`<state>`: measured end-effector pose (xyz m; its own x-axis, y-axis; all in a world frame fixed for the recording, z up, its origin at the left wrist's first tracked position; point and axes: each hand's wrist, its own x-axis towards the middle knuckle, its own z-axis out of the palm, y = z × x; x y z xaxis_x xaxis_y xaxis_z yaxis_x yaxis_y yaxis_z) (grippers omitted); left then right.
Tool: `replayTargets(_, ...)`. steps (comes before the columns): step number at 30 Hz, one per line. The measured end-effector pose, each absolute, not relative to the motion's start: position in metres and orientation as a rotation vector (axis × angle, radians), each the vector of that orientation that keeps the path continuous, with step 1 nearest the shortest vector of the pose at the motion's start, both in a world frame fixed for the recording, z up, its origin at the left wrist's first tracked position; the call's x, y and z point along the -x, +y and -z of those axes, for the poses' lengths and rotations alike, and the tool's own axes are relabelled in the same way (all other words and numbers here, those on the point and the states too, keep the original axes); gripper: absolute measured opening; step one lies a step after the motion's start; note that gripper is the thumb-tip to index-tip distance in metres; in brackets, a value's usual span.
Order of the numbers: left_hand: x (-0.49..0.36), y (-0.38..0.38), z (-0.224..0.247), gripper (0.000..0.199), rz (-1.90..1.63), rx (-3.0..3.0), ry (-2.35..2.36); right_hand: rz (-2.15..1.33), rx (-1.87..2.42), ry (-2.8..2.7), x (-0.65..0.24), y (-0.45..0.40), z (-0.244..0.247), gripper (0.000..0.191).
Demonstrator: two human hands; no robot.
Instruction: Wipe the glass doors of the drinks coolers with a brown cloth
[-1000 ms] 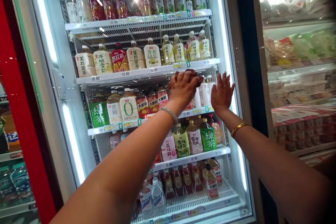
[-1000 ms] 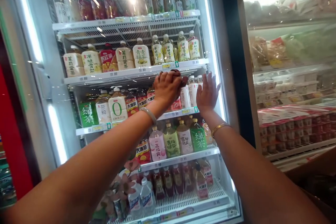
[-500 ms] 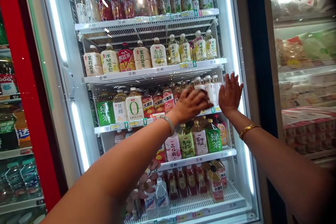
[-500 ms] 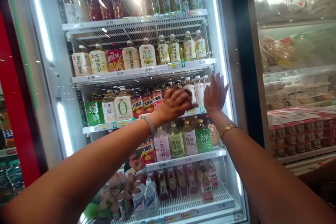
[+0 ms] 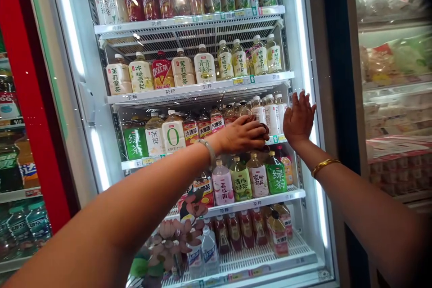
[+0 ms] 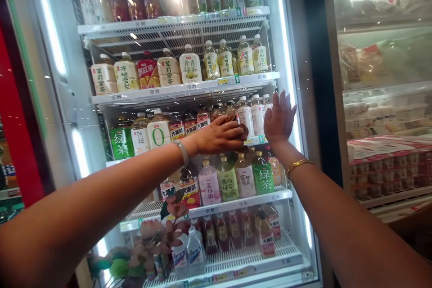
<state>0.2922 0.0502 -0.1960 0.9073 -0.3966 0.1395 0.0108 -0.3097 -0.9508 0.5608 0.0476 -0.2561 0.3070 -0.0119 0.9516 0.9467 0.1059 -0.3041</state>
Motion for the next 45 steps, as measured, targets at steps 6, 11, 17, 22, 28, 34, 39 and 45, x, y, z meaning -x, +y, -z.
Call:
replayTargets(6, -0.297, 0.055, 0.186, 0.029, 0.901, 1.776, -0.190, 1.042, 1.216, -1.226, -0.551, 0.041, 0.256, 0.061)
replayTargets(11, -0.304, 0.054, 0.208, 0.029, 0.669, 1.807, 0.066, 1.129, 1.145, -1.465, -0.545, 0.034, 0.257, 0.061)
replayTargets(17, -0.298, 0.053, 0.175, 0.028, 0.696, 1.949, 0.081, 1.133, 1.142, -1.463, -0.544, 0.031, 0.258, 0.058)
replayTargets(22, -0.312, 0.055, 0.205, 0.029, 1.057, 1.805, -0.282, 1.146, 1.103, -1.501, -0.546, 0.031, 0.258, 0.053)
replayTargets(28, -0.319, 0.049, 0.227, 0.040, 0.965, 1.904, -0.263, 0.959, 1.033, -1.470, -0.532, 0.026, 0.261, 0.053)
replayTargets(34, -0.328, 0.047, 0.224, 0.058, 1.185, 2.016, -0.508, 0.796, 0.764, -1.405, -0.444, 0.019, 0.257, 0.062)
replayTargets(39, -0.284, 0.039, 0.238, 0.095, 1.372, 2.031, -0.613, 0.836, 0.791, -1.382, -0.427, 0.031, 0.253, 0.060)
replayTargets(45, -0.220, 0.047, 0.279, 0.080, 1.583, 1.815, -0.816, 0.989, 0.975, -1.336, -0.402, 0.029, 0.253, 0.050)
